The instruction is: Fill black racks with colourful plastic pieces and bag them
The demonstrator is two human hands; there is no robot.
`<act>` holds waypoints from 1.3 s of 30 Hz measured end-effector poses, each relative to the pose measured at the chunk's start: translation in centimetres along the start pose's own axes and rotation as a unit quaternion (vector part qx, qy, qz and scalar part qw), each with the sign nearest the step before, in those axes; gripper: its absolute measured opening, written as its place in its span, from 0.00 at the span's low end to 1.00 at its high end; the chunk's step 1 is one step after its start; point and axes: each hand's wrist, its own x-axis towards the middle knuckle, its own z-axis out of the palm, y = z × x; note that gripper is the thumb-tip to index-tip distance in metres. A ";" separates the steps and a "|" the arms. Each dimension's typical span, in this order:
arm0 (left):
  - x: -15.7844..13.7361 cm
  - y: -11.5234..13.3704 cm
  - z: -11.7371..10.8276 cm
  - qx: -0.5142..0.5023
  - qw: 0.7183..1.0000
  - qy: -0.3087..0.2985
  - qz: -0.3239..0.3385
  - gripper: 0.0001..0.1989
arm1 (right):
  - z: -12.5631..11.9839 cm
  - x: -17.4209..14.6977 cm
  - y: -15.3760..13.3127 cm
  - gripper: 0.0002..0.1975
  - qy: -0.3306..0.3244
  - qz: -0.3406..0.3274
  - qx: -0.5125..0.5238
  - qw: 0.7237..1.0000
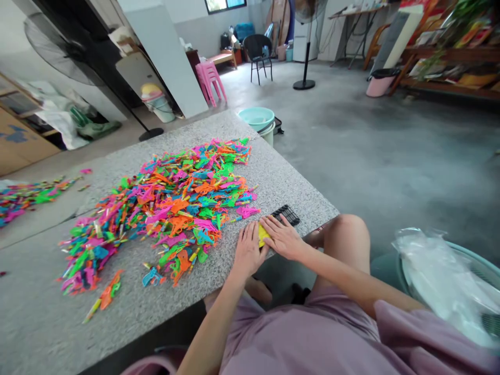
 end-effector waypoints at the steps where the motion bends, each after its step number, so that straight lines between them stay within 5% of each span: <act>1: -0.1 0.0 0.0 -0.002 1.000 0.002 -0.004 0.34 | -0.1 -0.1 0.4 0.30 -0.004 -0.013 -0.005 1.000; 12: -0.6 -1.5 -0.1 -0.047 0.999 -0.011 0.012 0.36 | -1.5 -0.1 6.1 0.28 -0.066 -0.137 -0.031 0.988; 20: -0.4 0.4 -0.8 -0.060 0.995 0.048 -0.069 0.26 | -3.5 -2.6 8.3 0.26 0.021 -0.126 -0.068 0.989; 23: 0.5 0.0 -2.0 -0.073 0.993 0.053 -0.074 0.21 | -5.1 -1.5 7.6 0.17 0.020 -0.100 -0.014 0.995; 29: -1.2 0.3 -2.0 -0.061 0.989 0.094 -0.098 0.24 | -5.6 4.3 6.3 0.14 -0.096 -0.054 0.022 0.994; 32: -3.0 1.6 0.0 -0.077 0.993 0.071 -0.058 0.24 | -4.0 8.3 3.2 0.20 -0.075 -0.040 -0.014 0.996; 35: -3.7 2.3 1.5 -0.101 0.992 0.065 -0.047 0.26 | -1.7 12.1 -1.6 0.14 -0.093 -0.059 -0.061 0.992; 39: -3.7 2.1 1.5 -0.172 0.980 0.083 -0.054 0.27 | -0.5 14.3 -5.0 0.15 -0.119 -0.148 -0.138 0.972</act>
